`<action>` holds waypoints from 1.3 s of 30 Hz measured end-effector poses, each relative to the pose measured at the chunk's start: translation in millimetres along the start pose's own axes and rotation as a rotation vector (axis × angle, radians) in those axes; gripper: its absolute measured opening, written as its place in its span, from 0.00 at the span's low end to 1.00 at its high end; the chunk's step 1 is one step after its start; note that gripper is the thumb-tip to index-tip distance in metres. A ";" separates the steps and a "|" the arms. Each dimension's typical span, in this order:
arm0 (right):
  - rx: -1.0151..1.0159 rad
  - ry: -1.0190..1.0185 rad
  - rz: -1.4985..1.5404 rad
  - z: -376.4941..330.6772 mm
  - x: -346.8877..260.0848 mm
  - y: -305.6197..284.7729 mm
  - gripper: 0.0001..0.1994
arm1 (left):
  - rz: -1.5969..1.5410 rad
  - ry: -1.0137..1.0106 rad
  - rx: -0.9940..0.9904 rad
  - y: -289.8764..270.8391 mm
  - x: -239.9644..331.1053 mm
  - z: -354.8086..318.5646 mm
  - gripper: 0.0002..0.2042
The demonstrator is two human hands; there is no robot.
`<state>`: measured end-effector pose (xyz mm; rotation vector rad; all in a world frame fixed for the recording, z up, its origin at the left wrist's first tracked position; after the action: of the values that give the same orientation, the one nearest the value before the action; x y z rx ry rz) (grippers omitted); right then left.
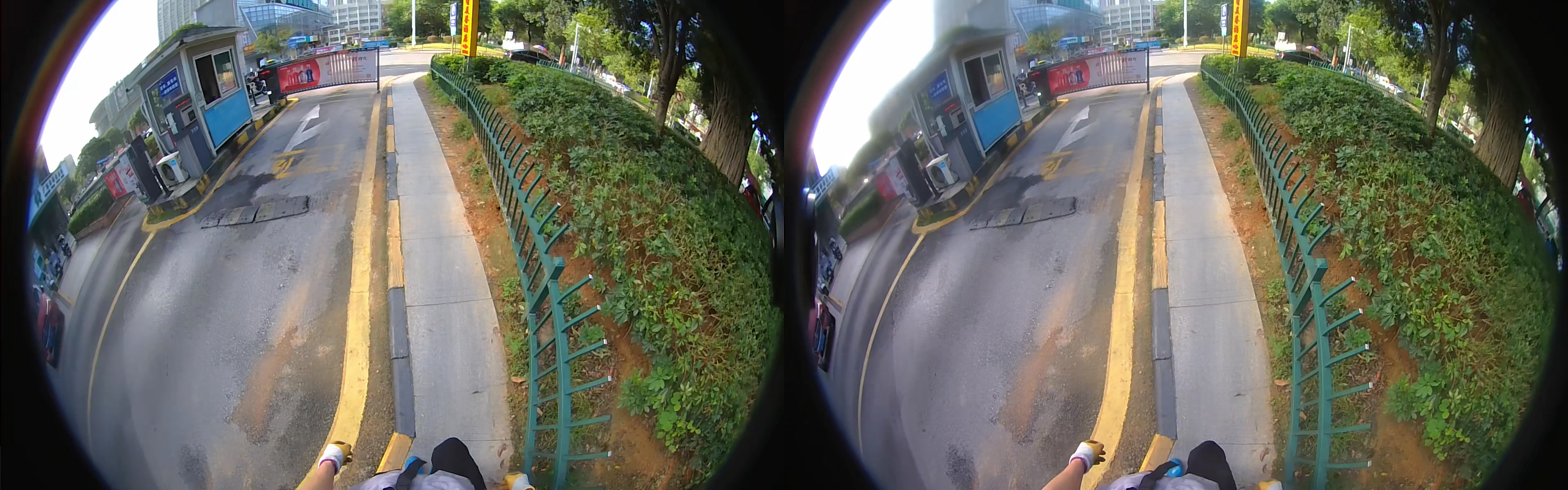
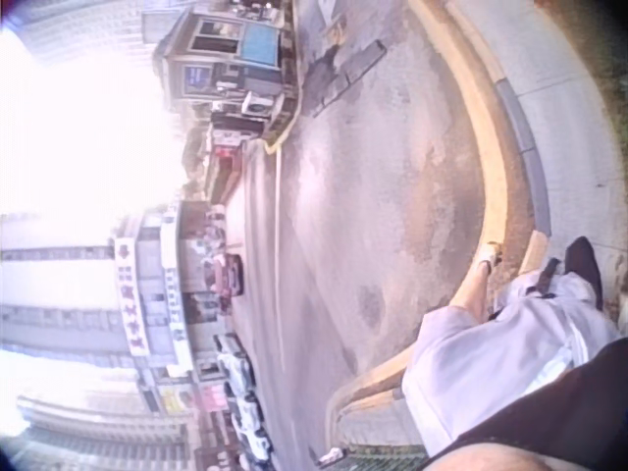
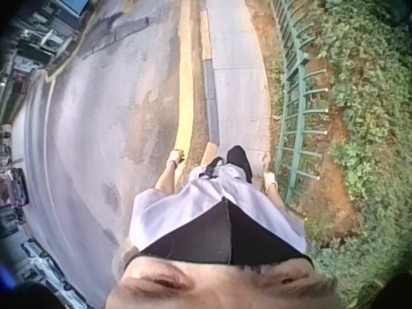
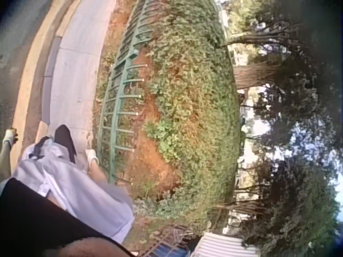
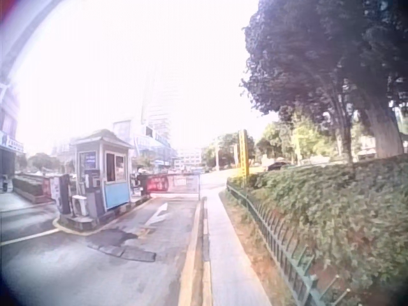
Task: The person moves mops and trash bins, walks to a fenced garden area to clear debris from the bushes by hand, and then returns to organize a broom and mops by a truck.
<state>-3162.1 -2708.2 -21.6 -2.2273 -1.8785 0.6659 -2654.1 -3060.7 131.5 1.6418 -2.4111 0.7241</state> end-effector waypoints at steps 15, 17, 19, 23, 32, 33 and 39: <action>-0.146 0.087 0.331 214.4 -598.5 -188.0 0.08 | -0.127 -0.116 0.039 88.7 467.0 138.8 0.14; -0.030 -0.247 0.411 249.9 -743.7 -234.4 0.09 | -0.061 -0.185 -0.011 110.7 526.6 159.9 0.19; -0.029 -0.434 0.415 198.0 -916.9 -238.2 0.09 | -0.015 -0.305 -0.074 114.9 522.5 200.9 0.20; 0.008 -0.475 0.418 235.7 -1080.4 -268.3 0.09 | -0.023 -0.192 -0.051 140.1 690.2 259.8 0.18; 0.228 -0.835 -0.691 320.6 -1207.3 -292.6 0.09 | 0.048 0.136 0.008 170.0 1098.3 377.7 0.16; 0.112 -0.548 -0.464 335.1 -1236.1 -295.8 0.08 | 0.104 0.165 0.045 164.9 1127.8 402.7 0.16; -0.006 -0.289 -0.282 409.5 -1456.7 -341.1 0.05 | 0.255 0.077 0.122 202.5 1290.6 470.7 0.14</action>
<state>-3811.4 -4112.6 89.2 -1.8948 -2.2725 0.9713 -3277.3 -4301.6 135.1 1.3289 -2.5950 0.9712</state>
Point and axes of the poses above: each hand's wrist, its own z-axis towards the middle knuckle, its own y-axis out of the palm, x = y × z, the point moved 10 cm from there along z, towards the middle knuckle, and after that the axes turned 3 degrees about x, right-handed, at the moved point
